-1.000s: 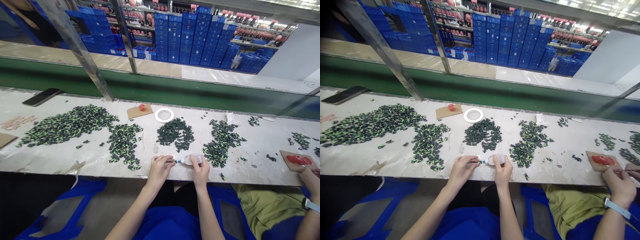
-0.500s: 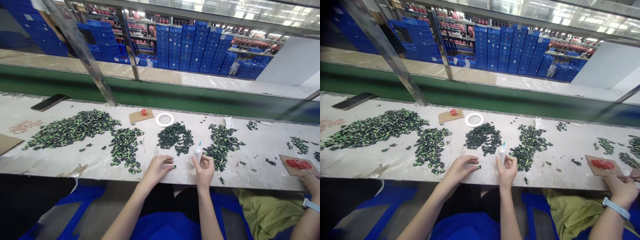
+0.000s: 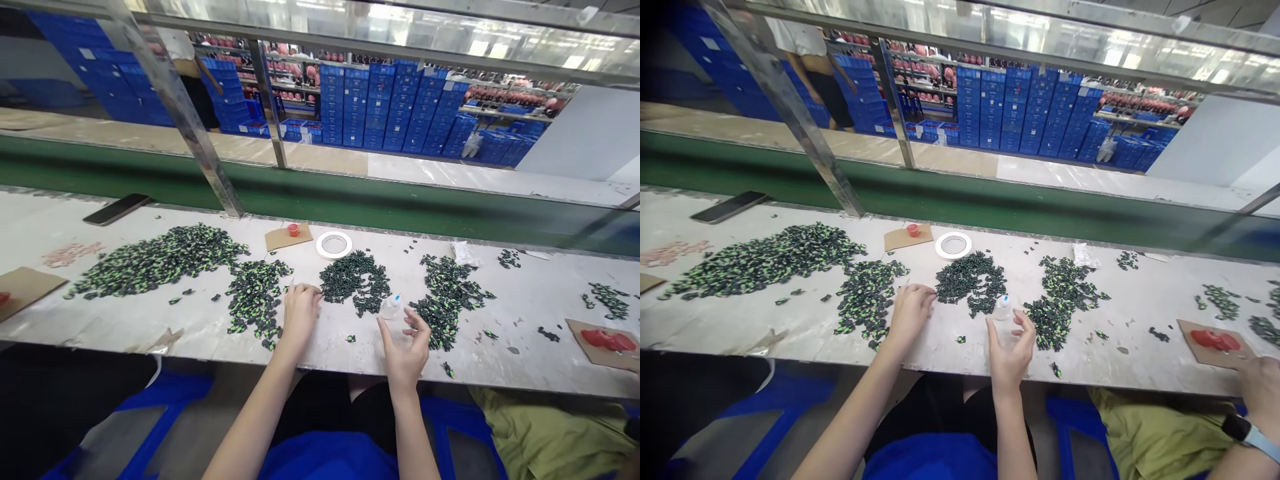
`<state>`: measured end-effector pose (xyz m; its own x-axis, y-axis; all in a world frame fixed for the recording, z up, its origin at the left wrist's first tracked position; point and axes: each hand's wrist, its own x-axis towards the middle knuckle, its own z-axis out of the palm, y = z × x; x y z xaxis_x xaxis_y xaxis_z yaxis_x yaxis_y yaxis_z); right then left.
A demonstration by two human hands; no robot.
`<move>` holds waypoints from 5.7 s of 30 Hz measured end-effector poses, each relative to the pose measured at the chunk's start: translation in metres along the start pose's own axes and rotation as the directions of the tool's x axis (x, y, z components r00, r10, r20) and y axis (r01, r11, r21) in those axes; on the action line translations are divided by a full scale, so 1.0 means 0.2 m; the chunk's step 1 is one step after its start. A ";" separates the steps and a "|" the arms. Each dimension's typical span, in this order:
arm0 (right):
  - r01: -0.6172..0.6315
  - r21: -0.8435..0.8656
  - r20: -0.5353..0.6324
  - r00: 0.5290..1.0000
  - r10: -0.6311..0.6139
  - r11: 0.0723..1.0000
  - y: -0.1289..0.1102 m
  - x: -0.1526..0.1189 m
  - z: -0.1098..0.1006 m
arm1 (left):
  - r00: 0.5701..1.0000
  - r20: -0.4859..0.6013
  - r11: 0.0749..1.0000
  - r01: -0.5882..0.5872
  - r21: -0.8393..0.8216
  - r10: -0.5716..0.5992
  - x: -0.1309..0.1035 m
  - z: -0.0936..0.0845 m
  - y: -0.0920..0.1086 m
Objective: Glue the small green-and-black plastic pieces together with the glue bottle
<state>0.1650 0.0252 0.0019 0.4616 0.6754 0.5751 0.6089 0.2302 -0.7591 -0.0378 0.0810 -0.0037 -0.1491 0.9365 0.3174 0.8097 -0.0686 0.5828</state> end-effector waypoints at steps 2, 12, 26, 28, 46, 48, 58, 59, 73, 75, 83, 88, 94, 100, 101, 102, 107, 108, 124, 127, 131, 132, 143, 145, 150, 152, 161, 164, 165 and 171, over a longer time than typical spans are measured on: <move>0.095 0.046 0.070 0.993 -0.098 0.994 -0.03 -0.04 -0.01 | 0.999 0.025 0.996 -0.034 -0.086 0.036 -0.02 0.00 0.02; -0.251 0.270 0.565 0.823 0.058 0.929 -0.05 -0.10 0.03 | 0.930 0.275 0.851 -0.070 -0.520 0.244 -0.25 0.01 0.23; -0.396 0.128 0.539 0.797 0.272 0.909 -0.05 -0.11 -0.01 | 0.950 0.235 0.940 -0.128 -0.315 0.208 -0.33 0.05 0.14; -0.389 0.131 0.547 0.796 0.261 0.912 -0.06 -0.12 -0.01 | 0.951 0.231 0.936 -0.120 -0.332 0.204 -0.33 0.04 0.15; -0.385 0.376 0.550 0.825 0.131 0.843 -0.10 -0.08 -0.04 | 0.940 0.341 0.680 0.248 -0.690 0.003 -0.33 -0.05 0.25; -0.336 0.382 0.527 0.844 0.096 0.861 -0.10 -0.08 -0.05 | 0.934 0.357 0.666 0.272 -0.695 -0.009 -0.32 -0.07 0.26; -0.363 0.310 0.628 0.772 0.097 0.879 -0.09 -0.04 -0.09 | 0.933 0.359 0.718 0.231 -0.656 0.027 -0.32 -0.10 0.28; -0.364 0.311 0.626 0.774 0.099 0.878 -0.09 -0.04 -0.08 | 0.931 0.363 0.727 0.230 -0.647 0.028 -0.32 -0.10 0.29; -0.142 0.280 0.586 0.809 -0.052 0.949 -0.03 0.02 -0.18 | 0.884 0.455 0.733 0.240 -0.636 0.106 -0.32 -0.13 0.27; -0.089 0.203 0.470 0.883 -0.017 0.975 0.02 0.08 -0.22 | 0.929 0.363 0.839 0.144 -0.525 0.068 -0.29 -0.16 0.21; 0.085 -0.117 0.116 0.991 -0.072 0.989 0.15 0.23 -0.24 | 0.982 0.121 0.972 0.116 0.206 -0.143 -0.30 -0.34 -0.09; 0.212 -0.131 0.290 0.942 -0.167 0.968 0.17 0.15 -0.12 | 0.989 0.131 0.989 0.046 0.143 -0.065 -0.33 -0.31 -0.17; 0.199 -0.146 0.368 0.920 -0.133 0.969 0.17 0.10 -0.01 | 0.996 0.065 0.998 -0.058 -0.014 0.059 -0.29 -0.21 -0.18; 0.029 -0.133 0.341 0.940 0.018 0.991 0.16 0.11 0.02 | 0.981 0.120 0.965 -0.122 -0.232 0.153 -0.22 -0.09 -0.07; -0.002 -0.105 0.337 0.941 0.038 0.994 0.15 0.11 0.02 | 0.979 0.125 0.957 -0.122 -0.261 0.159 -0.21 -0.07 -0.05; -0.035 -0.069 0.337 0.940 0.057 0.997 0.15 0.10 0.02 | 0.979 0.125 0.951 -0.118 -0.285 0.159 -0.21 -0.06 -0.04; -0.304 0.115 0.384 0.892 0.240 0.946 0.10 0.08 -0.02 | 0.983 0.134 0.928 -0.070 -0.365 0.126 -0.18 -0.06 -0.03; -0.358 0.160 0.393 0.878 0.273 0.920 0.09 0.07 -0.03 | 0.981 0.145 0.923 -0.064 -0.378 0.128 -0.18 -0.06 -0.02; -0.559 0.607 0.251 0.809 0.531 0.565 0.08 0.06 -0.06 | 0.953 0.174 0.955 -0.212 -0.207 0.250 -0.18 -0.06 -0.04; -0.607 0.587 0.269 0.771 0.577 0.536 0.06 0.04 -0.05 | 0.922 0.198 0.932 -0.292 -0.215 0.334 -0.17 -0.05 -0.01; -0.625 0.573 0.312 0.764 0.565 0.529 0.03 0.04 -0.05 | 0.901 0.192 0.912 -0.346 -0.220 0.388 -0.18 -0.03 0.02; -0.625 0.573 0.315 0.765 0.562 0.529 0.03 0.04 -0.05 | 0.903 0.184 0.913 -0.348 -0.215 0.388 -0.19 -0.03 0.02; -0.581 0.530 0.278 0.807 0.521 0.617 0.03 0.03 -0.05 | 0.867 0.267 0.895 -0.349 -0.277 0.421 -0.19 0.00 0.08; -0.571 0.504 0.287 0.819 0.498 0.648 0.03 0.03 -0.05 | 0.862 0.285 0.898 -0.347 -0.271 0.419 -0.19 0.01 0.09; -0.506 0.386 0.300 0.860 0.413 0.771 0.00 0.01 -0.05 | 0.896 0.212 0.914 -0.349 -0.206 0.390 -0.19 0.01 0.10; -0.485 0.356 0.292 0.870 0.398 0.799 -0.03 -0.01 -0.04 | 0.918 0.170 0.926 -0.327 -0.191 0.359 -0.19 0.01 0.09; -0.401 0.191 0.295 0.894 0.337 0.896 -0.06 -0.01 0.01 | 0.922 0.147 0.896 -0.295 -0.332 0.358 -0.20 0.01 0.05; -0.381 0.144 0.313 0.893 0.323 0.913 -0.06 0.00 0.02 | 0.932 0.155 0.901 -0.258 -0.348 0.327 -0.20 0.02 0.05; -0.379 0.134 0.316 0.892 0.323 0.916 -0.06 0.00 0.02 | 0.935 0.161 0.905 -0.246 -0.347 0.316 -0.20 0.02 0.05; -0.390 0.113 0.343 0.879 0.332 0.914 -0.06 0.00 0.02 | 0.944 0.163 0.921 -0.226 -0.317 0.287 -0.20 0.01 0.06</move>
<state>0.1550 0.0248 0.0101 0.3862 0.9104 0.1486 0.3036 0.0266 -0.9524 -0.0209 0.0435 -0.0114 0.1846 0.9203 0.3449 0.6000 -0.3835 0.7021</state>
